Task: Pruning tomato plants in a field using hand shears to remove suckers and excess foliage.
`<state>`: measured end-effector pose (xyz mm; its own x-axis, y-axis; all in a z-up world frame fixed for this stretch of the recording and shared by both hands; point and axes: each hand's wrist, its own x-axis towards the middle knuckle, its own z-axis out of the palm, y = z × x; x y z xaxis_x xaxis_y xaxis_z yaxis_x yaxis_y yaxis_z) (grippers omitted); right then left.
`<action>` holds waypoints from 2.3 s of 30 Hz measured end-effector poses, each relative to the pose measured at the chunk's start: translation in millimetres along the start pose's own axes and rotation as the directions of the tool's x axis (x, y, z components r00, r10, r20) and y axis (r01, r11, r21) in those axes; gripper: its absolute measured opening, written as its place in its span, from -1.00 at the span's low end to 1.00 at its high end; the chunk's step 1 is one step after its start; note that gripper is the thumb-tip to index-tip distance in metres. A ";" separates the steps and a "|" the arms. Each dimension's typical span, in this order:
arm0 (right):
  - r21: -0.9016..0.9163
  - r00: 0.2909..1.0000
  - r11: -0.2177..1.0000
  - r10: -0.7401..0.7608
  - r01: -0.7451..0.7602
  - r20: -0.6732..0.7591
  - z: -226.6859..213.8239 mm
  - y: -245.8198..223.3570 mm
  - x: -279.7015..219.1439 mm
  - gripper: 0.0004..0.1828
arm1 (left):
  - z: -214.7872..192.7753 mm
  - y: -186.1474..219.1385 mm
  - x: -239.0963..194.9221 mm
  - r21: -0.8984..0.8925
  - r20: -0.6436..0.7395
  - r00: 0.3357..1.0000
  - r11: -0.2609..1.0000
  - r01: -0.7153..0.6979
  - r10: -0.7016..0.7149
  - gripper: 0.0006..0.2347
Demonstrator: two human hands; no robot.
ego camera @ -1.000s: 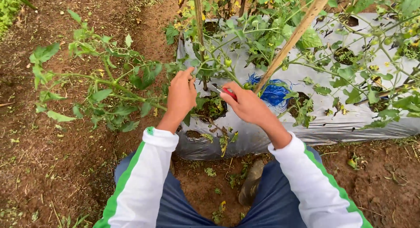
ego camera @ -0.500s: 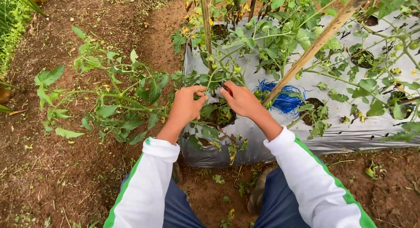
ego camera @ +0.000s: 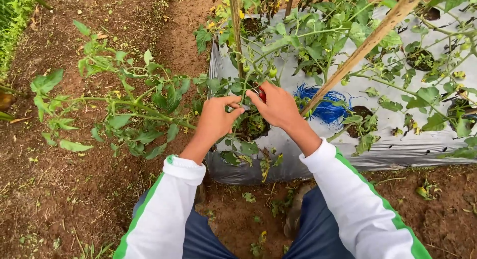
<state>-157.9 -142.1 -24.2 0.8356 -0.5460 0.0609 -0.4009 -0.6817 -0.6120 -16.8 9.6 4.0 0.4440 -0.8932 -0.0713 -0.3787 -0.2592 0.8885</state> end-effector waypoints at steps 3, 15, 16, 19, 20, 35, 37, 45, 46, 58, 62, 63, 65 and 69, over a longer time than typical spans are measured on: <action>-0.082 0.999 0.996 -0.035 0.032 -0.042 8.6 5.4 1.6 -0.43 | 3.9 -5.7 -2.6 -0.016 -0.001 1.000 0.999 -0.028 0.028 -0.69; -0.092 0.995 0.992 -0.086 0.082 -0.041 16.7 12.8 14.2 -0.47 | 14.5 -44.1 11.0 0.013 -0.043 0.987 0.988 -0.156 0.156 -0.70; -0.116 0.994 0.989 -0.096 0.090 -0.046 19.2 18.2 16.3 -0.48 | 15.6 -46.0 11.6 0.022 -0.045 0.982 0.983 -0.180 0.181 -0.70; -0.136 0.992 0.986 -0.105 0.095 -0.069 21.6 18.5 16.0 -0.50 | 16.4 -45.9 11.2 0.054 -0.062 0.975 0.976 -0.209 0.213 -0.70; -0.133 0.991 0.987 -0.100 0.087 -0.094 21.2 16.7 15.0 -0.50 | 16.6 -44.6 12.0 0.078 -0.070 0.972 0.972 -0.221 0.226 -0.70; -0.172 0.982 0.982 -0.108 0.080 -0.157 9.7 7.6 -10.4 -0.48 | 18.4 -55.9 19.6 0.124 -0.103 0.954 0.955 -0.268 0.281 -0.71; -0.125 0.979 0.990 -0.092 0.070 -0.182 8.6 1.7 -18.0 -0.50 | 15.6 -49.8 14.6 0.144 -0.115 0.950 0.951 -0.274 0.291 -0.72; 0.228 0.969 0.961 -0.101 0.154 -0.227 27.7 -86.5 -80.8 -0.76 | 33.5 -51.4 20.3 0.475 -0.152 0.904 0.831 -0.289 0.401 -0.75; 0.236 0.958 0.938 -0.207 0.252 -0.201 28.1 -108.1 -93.2 -0.69 | 45.3 -66.2 31.0 0.604 -0.186 0.913 0.776 -0.185 0.362 -0.68; 0.135 0.939 0.936 -0.304 0.326 -0.159 81.0 -174.4 -173.2 -0.68 | 48.0 -64.8 39.3 0.804 -0.231 0.885 0.591 -0.061 0.405 -0.71; 0.564 0.984 0.815 -0.043 0.136 -0.175 104.8 -154.9 -198.9 -0.66 | 39.1 -65.1 41.3 0.474 -0.322 0.926 0.880 -0.025 0.199 -0.76; 0.562 0.983 0.816 -0.041 0.136 -0.178 107.2 -158.8 -208.4 -0.66 | 39.8 -59.4 37.7 0.474 -0.319 0.926 0.880 -0.029 0.202 -0.76; 0.608 0.997 0.793 0.010 0.036 -0.072 109.8 -163.8 -223.3 -0.76 | 41.5 -45.8 36.1 0.505 -0.344 0.937 0.853 0.130 0.060 -0.58; 0.326 0.967 0.920 -0.157 0.217 -0.200 89.8 -172.9 -223.2 -0.71 | 61.9 -63.1 35.9 0.685 -0.306 0.932 0.725 0.075 0.192 -0.76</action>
<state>-241.4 141.3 -2.8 0.7958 -0.5186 0.3127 -0.0654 -0.5869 -0.8070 -27.2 -28.9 -82.6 0.5897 -0.7703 0.2428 -0.7972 -0.5069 0.3280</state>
